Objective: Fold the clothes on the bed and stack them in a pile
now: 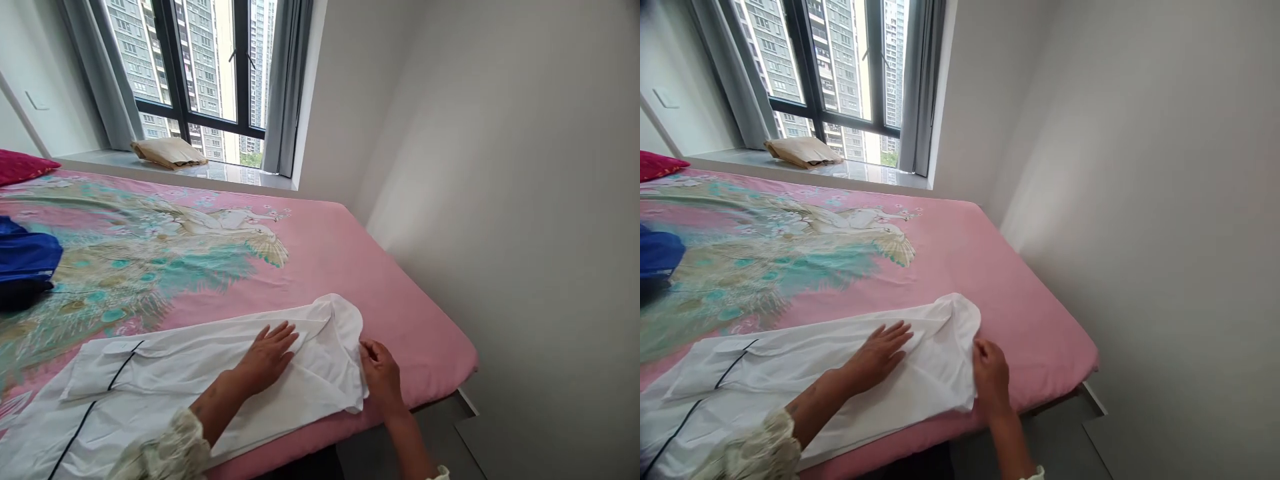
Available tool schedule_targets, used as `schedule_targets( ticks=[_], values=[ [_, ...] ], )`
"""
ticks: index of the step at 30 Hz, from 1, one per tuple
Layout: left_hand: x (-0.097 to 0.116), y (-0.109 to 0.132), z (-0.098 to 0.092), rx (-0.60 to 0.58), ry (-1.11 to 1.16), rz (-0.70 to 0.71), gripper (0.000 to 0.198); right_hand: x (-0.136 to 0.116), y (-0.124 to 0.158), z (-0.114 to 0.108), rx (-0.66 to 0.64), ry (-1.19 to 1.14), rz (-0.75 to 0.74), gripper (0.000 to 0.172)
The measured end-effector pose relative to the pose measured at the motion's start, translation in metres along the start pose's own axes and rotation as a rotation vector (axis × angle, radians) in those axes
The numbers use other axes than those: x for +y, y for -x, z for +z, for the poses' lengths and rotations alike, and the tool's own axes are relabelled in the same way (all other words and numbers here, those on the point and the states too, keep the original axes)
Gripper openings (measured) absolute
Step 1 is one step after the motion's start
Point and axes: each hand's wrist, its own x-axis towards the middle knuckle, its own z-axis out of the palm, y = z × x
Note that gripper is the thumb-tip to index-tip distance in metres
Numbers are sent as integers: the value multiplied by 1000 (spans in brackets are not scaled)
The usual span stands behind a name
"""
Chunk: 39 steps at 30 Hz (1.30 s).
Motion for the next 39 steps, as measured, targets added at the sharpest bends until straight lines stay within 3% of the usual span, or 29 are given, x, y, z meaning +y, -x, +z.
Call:
schedule_targets(
  ticks=[4,7,12,14,19,24,26,28,32,35,37,39],
  values=[
    [17,-38,19,-145,-19,-30,51,-12,28,10,4,97,-413,19],
    [11,-46,34,-123,5,-58,53,-5,43,8,-41,173,-512,19],
    [8,-60,33,178,166,-152,34,20,53,-2,52,165,-488,27],
    [9,-75,28,224,165,-168,34,25,54,-4,101,167,-440,36],
    [7,-115,24,175,77,-197,41,32,56,-3,174,113,-391,31],
    [8,-130,35,-116,-28,-56,53,31,44,-9,240,2,-361,20],
    [9,-131,42,-193,-82,-62,60,17,31,-15,178,-20,-304,17],
    [9,-131,47,-172,-108,-91,67,-4,16,-20,85,-10,-254,18],
    [8,-125,48,-28,-86,-20,59,-51,-14,-9,-153,106,-243,55],
    [11,-122,43,-20,-54,113,49,-67,-23,11,-323,299,-269,75],
    [14,-125,39,-73,-43,122,43,-66,-22,22,-411,377,-263,65],
    [15,-133,37,-98,-30,82,38,-61,-16,26,-507,377,-256,43]
  ],
)
